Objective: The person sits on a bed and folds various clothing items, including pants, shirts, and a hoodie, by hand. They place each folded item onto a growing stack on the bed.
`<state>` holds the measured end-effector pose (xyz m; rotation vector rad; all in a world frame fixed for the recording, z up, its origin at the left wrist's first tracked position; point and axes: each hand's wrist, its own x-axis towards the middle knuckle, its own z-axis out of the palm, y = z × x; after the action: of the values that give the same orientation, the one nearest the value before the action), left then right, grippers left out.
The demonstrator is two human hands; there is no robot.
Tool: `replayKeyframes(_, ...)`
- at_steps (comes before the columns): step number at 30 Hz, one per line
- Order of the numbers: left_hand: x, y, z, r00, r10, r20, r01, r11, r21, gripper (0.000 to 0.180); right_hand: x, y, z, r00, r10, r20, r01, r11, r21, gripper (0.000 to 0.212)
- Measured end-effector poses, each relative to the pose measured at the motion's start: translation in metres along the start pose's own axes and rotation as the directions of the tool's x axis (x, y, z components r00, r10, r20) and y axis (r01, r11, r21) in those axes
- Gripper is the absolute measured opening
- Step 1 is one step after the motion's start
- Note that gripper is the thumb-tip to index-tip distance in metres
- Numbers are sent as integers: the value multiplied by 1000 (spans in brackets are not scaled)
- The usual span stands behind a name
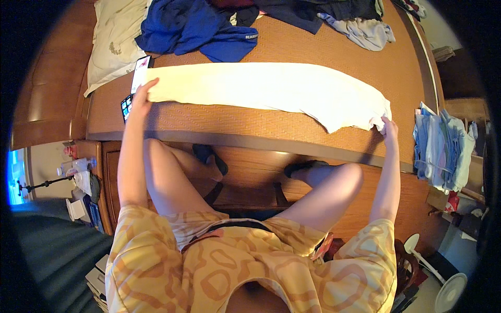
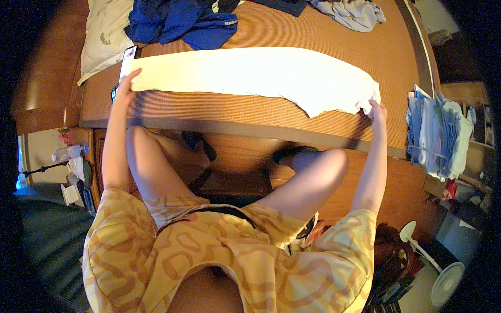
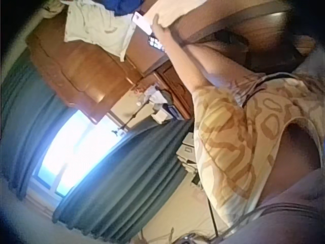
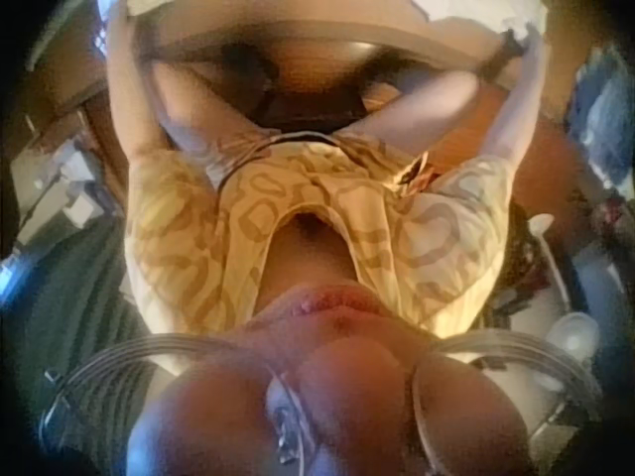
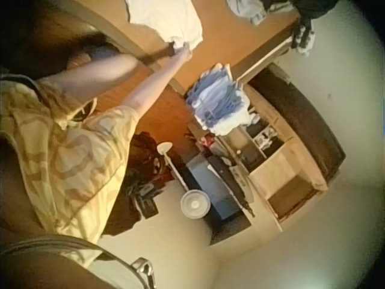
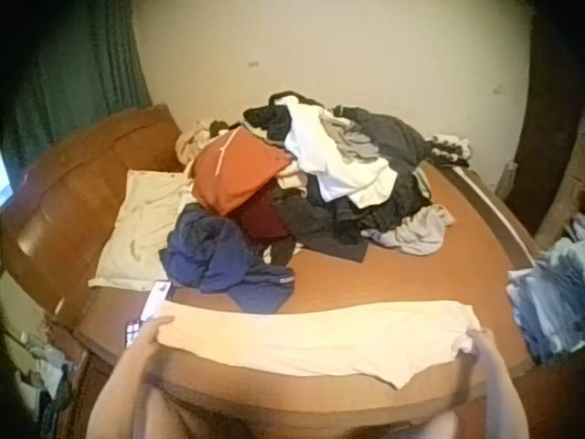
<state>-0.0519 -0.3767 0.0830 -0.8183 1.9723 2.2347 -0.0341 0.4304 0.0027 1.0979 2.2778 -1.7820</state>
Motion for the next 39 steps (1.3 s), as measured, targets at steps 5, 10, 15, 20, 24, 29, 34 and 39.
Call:
replayKeyframes(5,-45,67,-54,985,157,-67,-164,980,-113,45,-76,-10,63,989,-87,122,101,988,-114,28)
replayKeyframes(10,-81,139,-59,973,226,-53,-226,974,0,38,-156,-11,122,965,-91,246,90,996,17,33)
replayKeyframes(15,-144,123,143,949,260,177,-305,899,314,41,-148,29,140,977,-214,14,214,977,-21,31)
replayKeyframes(20,-153,35,308,749,162,642,-373,904,207,31,-150,30,140,938,-344,-49,343,939,-24,25)
replayKeyframes(24,-170,-58,370,536,134,834,-716,596,364,63,-131,49,136,953,-289,-93,303,928,216,27)
replayKeyframes(29,-135,-128,264,589,527,612,-697,-52,715,66,-148,22,143,979,-134,-150,181,916,358,39)
replayKeyframes(34,-129,-121,170,939,341,49,-142,254,957,58,-131,37,138,929,-317,-189,299,947,-117,52)
replayKeyframes(39,-116,-112,150,973,-146,180,19,823,567,49,-117,51,144,899,-417,-137,412,909,-61,52)
